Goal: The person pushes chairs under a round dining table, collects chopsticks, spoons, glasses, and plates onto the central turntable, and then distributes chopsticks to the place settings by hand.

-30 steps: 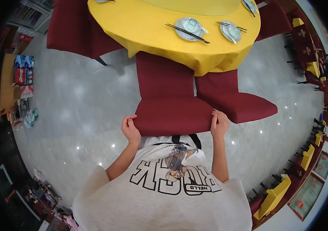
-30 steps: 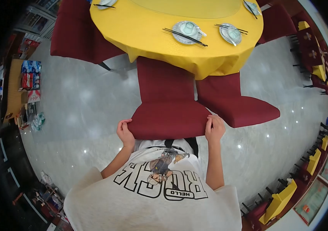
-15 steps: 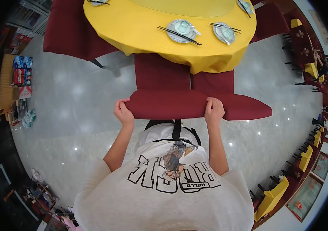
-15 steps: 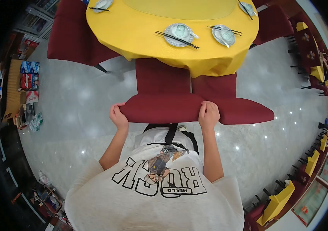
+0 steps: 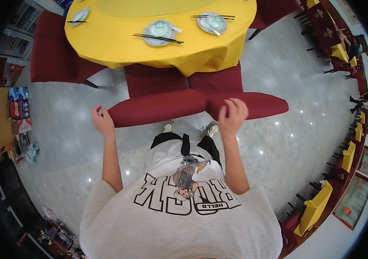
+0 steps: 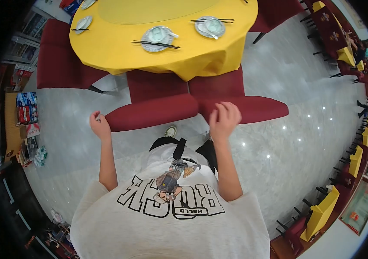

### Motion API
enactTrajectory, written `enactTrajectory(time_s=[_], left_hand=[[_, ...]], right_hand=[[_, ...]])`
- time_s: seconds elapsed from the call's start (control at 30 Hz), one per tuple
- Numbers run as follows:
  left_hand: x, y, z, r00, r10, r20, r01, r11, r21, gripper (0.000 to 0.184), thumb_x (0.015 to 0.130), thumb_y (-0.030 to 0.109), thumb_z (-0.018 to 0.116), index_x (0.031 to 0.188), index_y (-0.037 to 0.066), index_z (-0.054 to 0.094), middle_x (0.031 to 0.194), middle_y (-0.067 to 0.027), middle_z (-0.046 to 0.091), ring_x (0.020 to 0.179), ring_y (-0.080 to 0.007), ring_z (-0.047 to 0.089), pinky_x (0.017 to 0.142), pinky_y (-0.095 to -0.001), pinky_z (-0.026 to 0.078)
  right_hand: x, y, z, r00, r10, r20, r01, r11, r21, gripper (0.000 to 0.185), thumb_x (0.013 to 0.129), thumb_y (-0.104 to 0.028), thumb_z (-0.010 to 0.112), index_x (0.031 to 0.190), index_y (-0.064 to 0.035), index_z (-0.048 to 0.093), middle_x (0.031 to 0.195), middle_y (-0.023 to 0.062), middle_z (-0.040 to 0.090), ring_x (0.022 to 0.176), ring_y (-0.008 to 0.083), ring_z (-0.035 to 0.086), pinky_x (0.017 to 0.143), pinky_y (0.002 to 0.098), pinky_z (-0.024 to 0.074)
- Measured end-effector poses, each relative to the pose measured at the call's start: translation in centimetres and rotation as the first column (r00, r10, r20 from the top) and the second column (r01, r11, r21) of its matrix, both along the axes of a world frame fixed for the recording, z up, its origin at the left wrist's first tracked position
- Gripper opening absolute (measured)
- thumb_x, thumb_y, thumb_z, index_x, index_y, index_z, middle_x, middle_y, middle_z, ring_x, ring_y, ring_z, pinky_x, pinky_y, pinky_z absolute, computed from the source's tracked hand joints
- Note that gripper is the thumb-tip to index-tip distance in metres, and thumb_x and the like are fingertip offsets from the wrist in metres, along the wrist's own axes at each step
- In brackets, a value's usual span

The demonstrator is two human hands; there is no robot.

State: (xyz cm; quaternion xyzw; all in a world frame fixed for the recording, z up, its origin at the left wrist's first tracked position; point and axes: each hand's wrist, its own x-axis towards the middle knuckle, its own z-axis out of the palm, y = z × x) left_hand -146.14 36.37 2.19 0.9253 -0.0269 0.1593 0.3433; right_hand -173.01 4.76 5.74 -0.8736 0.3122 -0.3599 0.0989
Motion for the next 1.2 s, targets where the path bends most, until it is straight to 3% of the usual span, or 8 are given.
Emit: enactTrajectory(time_s=[0.1, 0.17, 0.27, 0.37, 0.4, 0.57, 1.0, 1.2], left_hand=[[-2.6, -6.1, 1.0, 0.940, -0.181, 0.288, 0.141, 0.978, 0.155, 0.018, 0.076, 0.005, 0.056, 0.093, 0.005, 0.063, 0.089, -0.0107, 0.064, 0.083, -0.0290, 0.059, 0.074, -0.0387, 0.047], [-7.1, -13.6, 3.5, 0.925, -0.339, 0.172, 0.340, 0.940, 0.021, 0.016, 0.074, 0.004, 0.059, 0.088, 0.007, 0.064, 0.084, -0.0091, 0.063, 0.082, -0.0285, 0.059, 0.073, -0.0395, 0.047], [-15.4, -23.8, 5.0, 0.657, -0.742, 0.133, 0.747, 0.664, 0.013, 0.013, 0.070, 0.007, 0.063, 0.083, 0.008, 0.064, 0.083, -0.0085, 0.063, 0.082, -0.0284, 0.059, 0.073, -0.0404, 0.047], [-23.6, -30.0, 5.5, 0.354, -0.935, -0.012, 0.925, 0.348, 0.155, 0.035, 0.076, 0.023, 0.067, 0.106, 0.006, 0.060, 0.105, -0.0116, 0.061, 0.100, -0.0298, 0.057, 0.087, -0.0425, 0.043], [-25.6, -31.0, 4.0, 0.364, -0.930, -0.039, 0.922, 0.355, 0.154, 0.036, 0.077, 0.024, 0.065, 0.108, 0.006, 0.059, 0.107, -0.0129, 0.059, 0.101, -0.0303, 0.056, 0.088, -0.0432, 0.043], [-28.0, -34.4, 0.4, 0.636, -0.772, 0.027, 0.738, 0.618, 0.272, 0.023, 0.076, 0.020, 0.064, 0.095, 0.007, 0.062, 0.095, -0.0083, 0.064, 0.092, -0.0256, 0.061, 0.083, -0.0396, 0.045], [-23.0, -39.8, -0.6, 0.726, -0.638, 0.255, 0.543, 0.760, 0.356, 0.014, 0.073, 0.013, 0.056, 0.084, 0.007, 0.063, 0.086, -0.0088, 0.065, 0.080, -0.0280, 0.062, 0.075, -0.0399, 0.046], [-23.6, -45.8, -0.1, 0.802, -0.584, 0.125, 0.505, 0.775, 0.379, 0.009, 0.077, 0.010, 0.056, 0.083, 0.009, 0.062, 0.085, -0.0065, 0.064, 0.082, -0.0253, 0.060, 0.073, -0.0380, 0.045]], right_hand=[[-7.9, -7.5, 0.2, 0.982, -0.186, 0.017, 0.186, 0.982, -0.038, 0.030, 0.074, -0.008, 0.065, 0.103, -0.0050, 0.061, 0.107, 0.0137, 0.057, 0.105, 0.0335, 0.051, 0.093, 0.0448, 0.0373], [-12.7, -12.9, -0.5, 0.944, -0.328, 0.030, 0.326, 0.944, 0.050, 0.036, 0.077, -0.012, 0.066, 0.111, -0.0035, 0.057, 0.110, 0.0152, 0.057, 0.108, 0.0348, 0.051, 0.095, 0.0452, 0.0362], [-18.4, -20.9, -5.1, 0.897, -0.438, 0.061, 0.403, 0.866, 0.297, 0.050, 0.082, -0.022, 0.066, 0.124, -0.0003, 0.048, 0.118, 0.0184, 0.054, 0.114, 0.0365, 0.048, 0.100, 0.0445, 0.0340], [-18.9, -24.4, -6.9, 0.911, -0.400, 0.100, 0.269, 0.760, 0.592, 0.059, 0.085, -0.030, 0.066, 0.128, 0.0025, 0.044, 0.127, 0.0207, 0.049, 0.119, 0.0360, 0.045, 0.103, 0.0415, 0.0327], [-18.3, -24.7, -6.8, 0.915, -0.385, 0.122, 0.187, 0.673, 0.715, 0.060, 0.086, -0.032, 0.065, 0.128, 0.0036, 0.044, 0.131, 0.0215, 0.046, 0.122, 0.0351, 0.044, 0.104, 0.0396, 0.0326], [-17.4, -24.0, -7.7, 0.890, -0.422, 0.173, 0.218, 0.728, 0.651, 0.053, 0.084, -0.027, 0.066, 0.121, 0.0051, 0.046, 0.119, 0.0220, 0.049, 0.113, 0.0343, 0.047, 0.098, 0.0405, 0.0362], [-13.5, -29.5, -7.2, 0.964, -0.152, 0.219, 0.003, 0.827, 0.563, 0.061, 0.081, -0.026, 0.068, 0.126, 0.0039, 0.039, 0.117, 0.0240, 0.044, 0.111, 0.0395, 0.043, 0.098, 0.0438, 0.0354], [-14.8, -34.7, -6.2, 0.935, 0.311, 0.169, -0.332, 0.606, 0.723, 0.081, 0.074, -0.026, 0.074, 0.135, 0.0030, 0.028, 0.134, 0.0252, 0.031, 0.127, 0.0401, 0.032, 0.109, 0.0435, 0.0270]])
